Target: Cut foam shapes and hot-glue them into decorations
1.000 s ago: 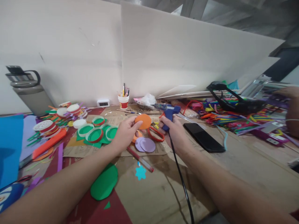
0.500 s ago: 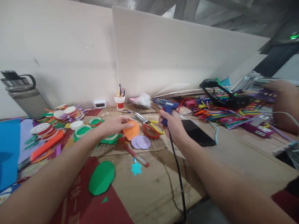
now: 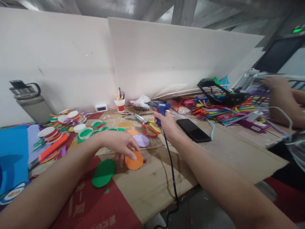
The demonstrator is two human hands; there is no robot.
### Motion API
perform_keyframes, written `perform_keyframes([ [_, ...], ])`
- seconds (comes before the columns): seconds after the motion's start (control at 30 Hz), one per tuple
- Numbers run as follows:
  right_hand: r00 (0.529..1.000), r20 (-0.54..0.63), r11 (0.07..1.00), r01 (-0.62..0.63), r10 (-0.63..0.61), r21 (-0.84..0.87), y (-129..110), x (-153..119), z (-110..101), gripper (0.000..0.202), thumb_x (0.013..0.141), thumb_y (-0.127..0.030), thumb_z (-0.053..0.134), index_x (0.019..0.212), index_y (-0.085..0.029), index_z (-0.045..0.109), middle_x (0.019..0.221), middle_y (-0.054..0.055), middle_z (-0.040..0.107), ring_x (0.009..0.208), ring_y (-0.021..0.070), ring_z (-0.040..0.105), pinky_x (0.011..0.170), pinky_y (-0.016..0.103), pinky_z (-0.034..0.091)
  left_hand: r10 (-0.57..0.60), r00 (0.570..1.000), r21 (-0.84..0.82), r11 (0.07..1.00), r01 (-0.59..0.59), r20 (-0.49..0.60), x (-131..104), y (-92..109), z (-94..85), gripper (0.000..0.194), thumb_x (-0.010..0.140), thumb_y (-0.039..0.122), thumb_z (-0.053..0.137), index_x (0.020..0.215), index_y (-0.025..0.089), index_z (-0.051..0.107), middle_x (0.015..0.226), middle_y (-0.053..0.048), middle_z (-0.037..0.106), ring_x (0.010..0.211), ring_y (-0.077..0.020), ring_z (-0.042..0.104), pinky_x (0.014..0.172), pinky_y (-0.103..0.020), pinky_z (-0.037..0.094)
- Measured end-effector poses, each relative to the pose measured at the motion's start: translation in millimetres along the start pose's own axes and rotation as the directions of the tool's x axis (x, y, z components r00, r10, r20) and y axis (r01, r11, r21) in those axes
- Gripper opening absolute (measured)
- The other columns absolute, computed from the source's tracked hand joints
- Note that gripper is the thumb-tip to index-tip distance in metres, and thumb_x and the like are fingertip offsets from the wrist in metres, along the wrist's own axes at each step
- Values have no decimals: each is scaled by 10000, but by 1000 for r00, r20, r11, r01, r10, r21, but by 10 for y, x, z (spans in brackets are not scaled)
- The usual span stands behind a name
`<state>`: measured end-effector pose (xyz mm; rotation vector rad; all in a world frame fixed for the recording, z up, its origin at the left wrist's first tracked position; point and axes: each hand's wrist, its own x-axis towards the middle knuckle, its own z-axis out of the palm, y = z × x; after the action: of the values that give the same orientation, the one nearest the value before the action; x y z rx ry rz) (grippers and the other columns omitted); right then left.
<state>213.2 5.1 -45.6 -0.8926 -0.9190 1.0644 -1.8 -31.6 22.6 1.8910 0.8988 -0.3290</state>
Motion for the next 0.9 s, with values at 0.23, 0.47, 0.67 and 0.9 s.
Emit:
perform_keyframes([
  [0.23,1000,3,999,4,-5,33,-51,3,5,242,683,-289,698,779,-218,487,609,-53,539,505,79,447,413,189,334,81,868,355,928,114,-490,-1,-133,-247,373,861,482,509,794,215,761,688,-51,718,639,-196,667,618,-266,471],
  [0.47,999,-54,1000,3,-3,0,6,60,-16,319,637,-293,684,892,-241,499,706,-72,559,583,86,512,461,188,408,185,782,581,772,260,-595,312,-370,-211,522,766,367,629,1257,192,643,1267,-144,651,1152,-309,591,947,-380,445],
  [0.67,999,-52,997,0,-4,-79,87,98,-45,302,646,-322,695,879,-227,529,750,-55,582,620,89,536,483,192,430,159,823,577,783,231,-545,401,-440,-158,539,709,272,634,1244,210,633,1094,-121,692,1015,-293,633,872,-359,476],
  [0.9,998,45,997,-47,49,-55,29,26,-16,245,719,-310,666,888,-254,497,612,-66,605,497,97,529,460,204,406,235,748,583,777,240,-620,404,-404,-204,623,686,265,676,1301,189,612,1295,-137,639,1205,-328,573,1005,-411,445],
])
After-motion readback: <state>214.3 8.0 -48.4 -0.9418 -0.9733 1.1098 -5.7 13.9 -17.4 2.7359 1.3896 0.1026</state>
